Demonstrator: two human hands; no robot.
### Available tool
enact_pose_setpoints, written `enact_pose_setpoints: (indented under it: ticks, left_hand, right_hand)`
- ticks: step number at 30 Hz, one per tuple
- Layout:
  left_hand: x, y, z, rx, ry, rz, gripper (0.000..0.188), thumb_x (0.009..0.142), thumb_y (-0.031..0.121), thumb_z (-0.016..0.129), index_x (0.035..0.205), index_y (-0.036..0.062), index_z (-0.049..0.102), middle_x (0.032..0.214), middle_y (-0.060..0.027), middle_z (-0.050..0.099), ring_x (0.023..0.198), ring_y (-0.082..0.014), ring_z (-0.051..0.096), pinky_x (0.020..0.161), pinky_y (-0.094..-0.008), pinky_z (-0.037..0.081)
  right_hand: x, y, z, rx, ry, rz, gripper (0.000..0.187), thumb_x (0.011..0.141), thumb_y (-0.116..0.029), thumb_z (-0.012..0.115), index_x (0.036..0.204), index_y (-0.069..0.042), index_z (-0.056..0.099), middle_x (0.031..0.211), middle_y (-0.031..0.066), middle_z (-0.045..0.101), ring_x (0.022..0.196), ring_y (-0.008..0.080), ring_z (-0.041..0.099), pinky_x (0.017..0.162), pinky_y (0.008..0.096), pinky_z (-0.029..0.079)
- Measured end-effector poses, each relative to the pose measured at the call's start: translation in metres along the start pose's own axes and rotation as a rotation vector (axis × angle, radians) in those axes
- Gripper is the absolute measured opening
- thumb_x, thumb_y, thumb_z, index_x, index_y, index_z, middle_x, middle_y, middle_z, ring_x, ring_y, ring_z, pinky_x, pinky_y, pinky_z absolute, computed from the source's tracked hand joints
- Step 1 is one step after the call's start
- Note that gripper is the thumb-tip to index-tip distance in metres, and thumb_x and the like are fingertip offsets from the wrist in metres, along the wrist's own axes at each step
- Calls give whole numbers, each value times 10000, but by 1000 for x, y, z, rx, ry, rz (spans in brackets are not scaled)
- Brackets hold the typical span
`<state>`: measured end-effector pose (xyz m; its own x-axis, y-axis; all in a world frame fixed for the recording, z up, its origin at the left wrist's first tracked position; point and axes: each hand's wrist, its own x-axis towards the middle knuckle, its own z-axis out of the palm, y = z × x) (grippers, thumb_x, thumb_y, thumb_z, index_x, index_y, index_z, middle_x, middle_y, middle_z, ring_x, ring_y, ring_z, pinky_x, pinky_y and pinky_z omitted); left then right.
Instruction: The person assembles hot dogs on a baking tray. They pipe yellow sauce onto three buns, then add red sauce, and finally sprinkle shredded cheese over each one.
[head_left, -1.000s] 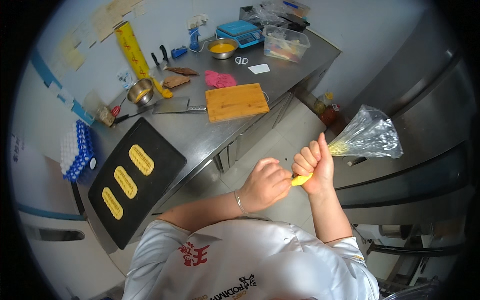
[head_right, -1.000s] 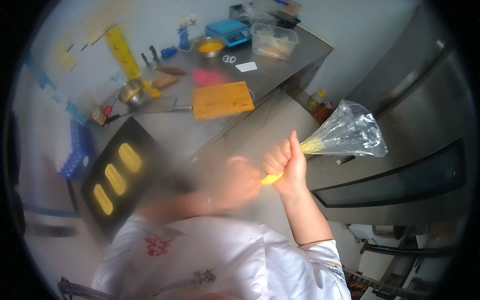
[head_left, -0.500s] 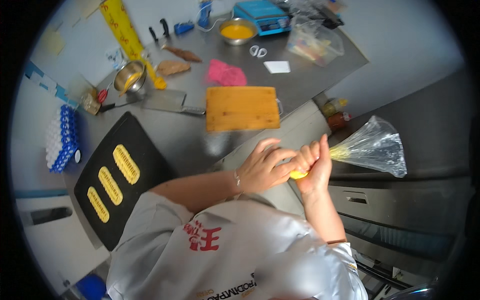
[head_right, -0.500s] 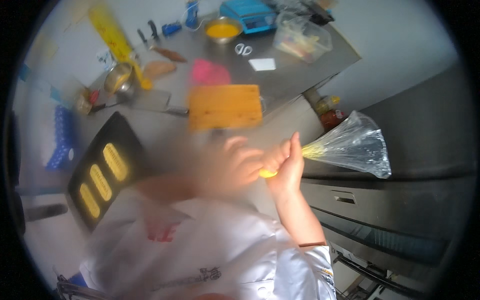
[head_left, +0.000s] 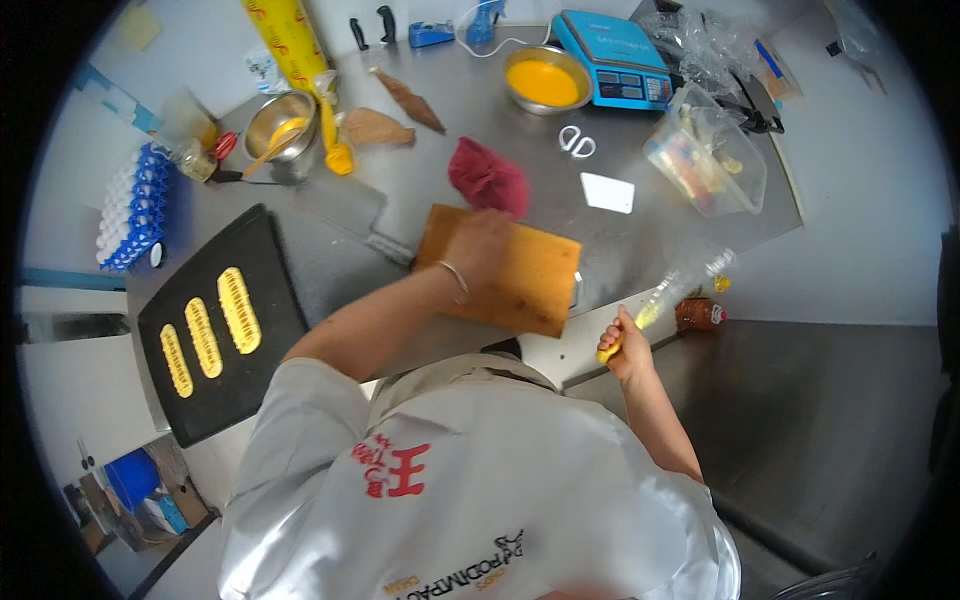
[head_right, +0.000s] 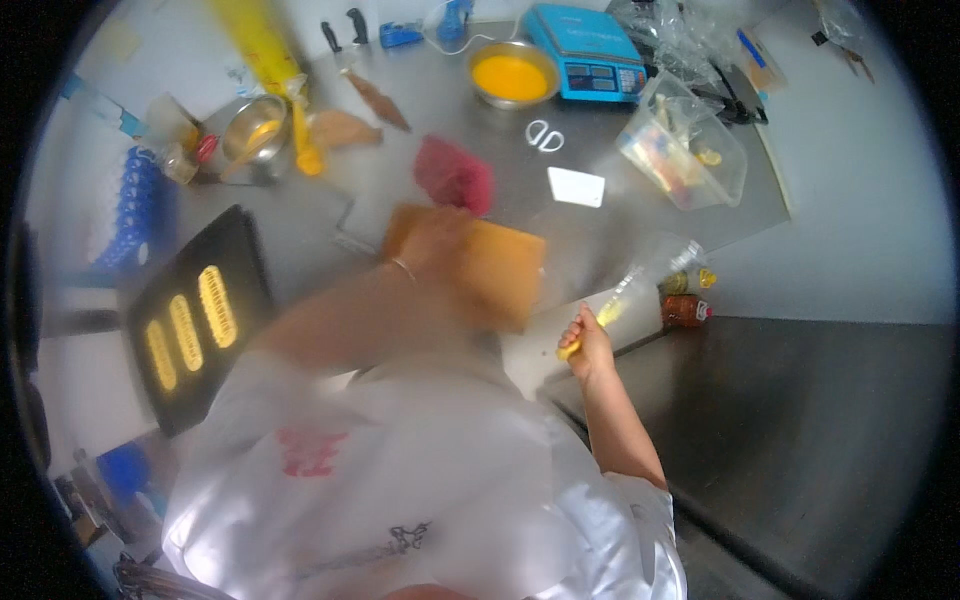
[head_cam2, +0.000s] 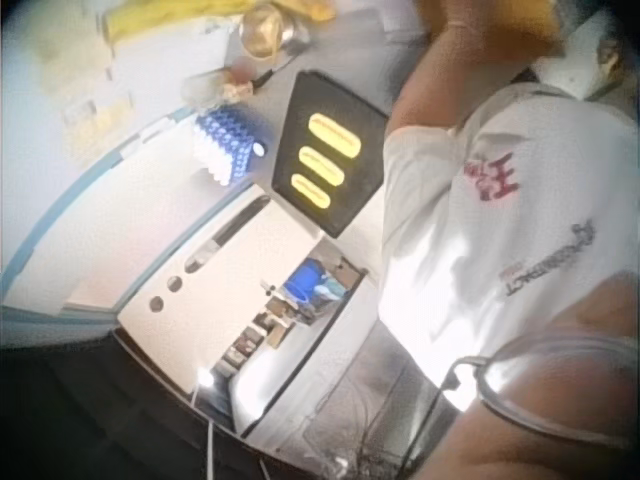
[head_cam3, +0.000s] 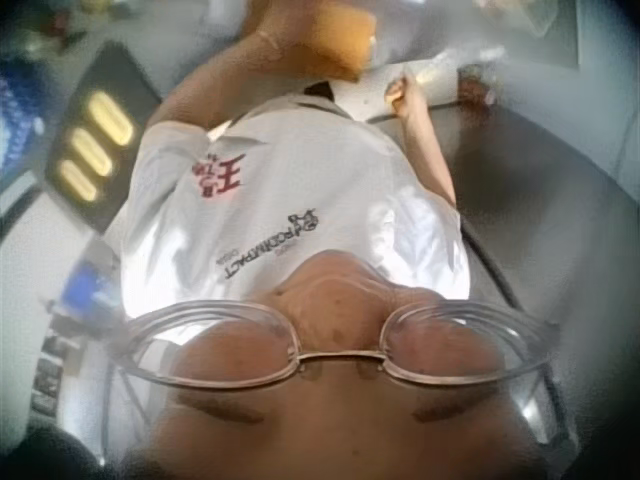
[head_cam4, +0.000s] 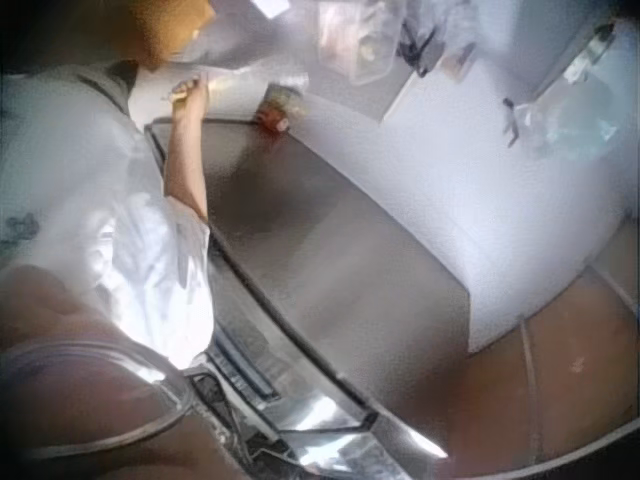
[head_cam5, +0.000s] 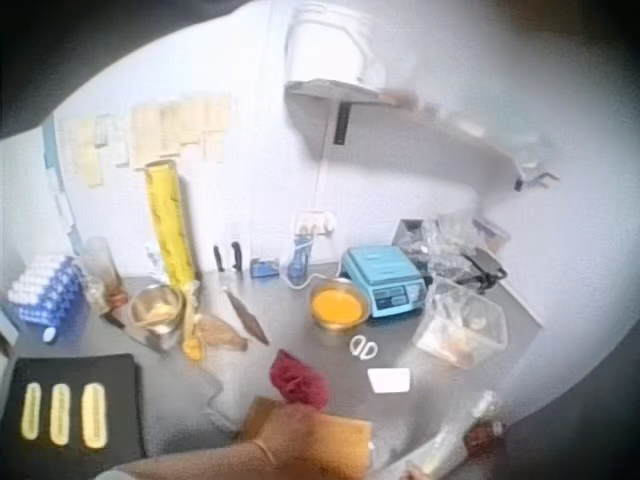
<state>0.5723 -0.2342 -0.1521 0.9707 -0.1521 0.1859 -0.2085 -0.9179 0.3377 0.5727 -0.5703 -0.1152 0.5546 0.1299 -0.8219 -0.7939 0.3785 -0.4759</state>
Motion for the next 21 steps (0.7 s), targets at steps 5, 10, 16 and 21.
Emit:
enact_pose_setpoints:
  ticks: [5,10,16,21]
  left_hand:
    - [69,-57,-4,3,-64,-334,410,835,233,663,1210,85,593,1290,-120,532,1229,-319,464,1026,-429,399]
    - [103,-89,47,47,25,-534,272,758,125,705,1004,57,611,1108,-171,579,1059,-383,553,885,-460,478]
    - [111,-85,34,-10,-22,-467,119,791,84,663,904,52,642,996,-170,609,926,-371,605,796,-458,499]
    - [92,-83,29,-61,36,-462,215,776,20,632,985,61,665,1025,-161,604,951,-360,603,828,-428,502]
  right_hand:
    - [89,-101,-18,-225,-98,-99,213,950,-281,620,842,-137,504,677,-5,519,565,134,459,529,274,405]
    - [162,-175,-22,-566,-41,-394,262,935,-204,632,1125,-41,554,992,103,629,898,218,612,809,340,496]
    - [135,-227,23,-1047,88,-1317,373,870,-70,650,1234,-44,569,1250,151,580,1186,285,533,1007,374,419]
    - [140,-374,43,-1033,379,-1577,149,921,-143,602,1028,-55,658,1009,141,674,982,315,633,835,407,497]
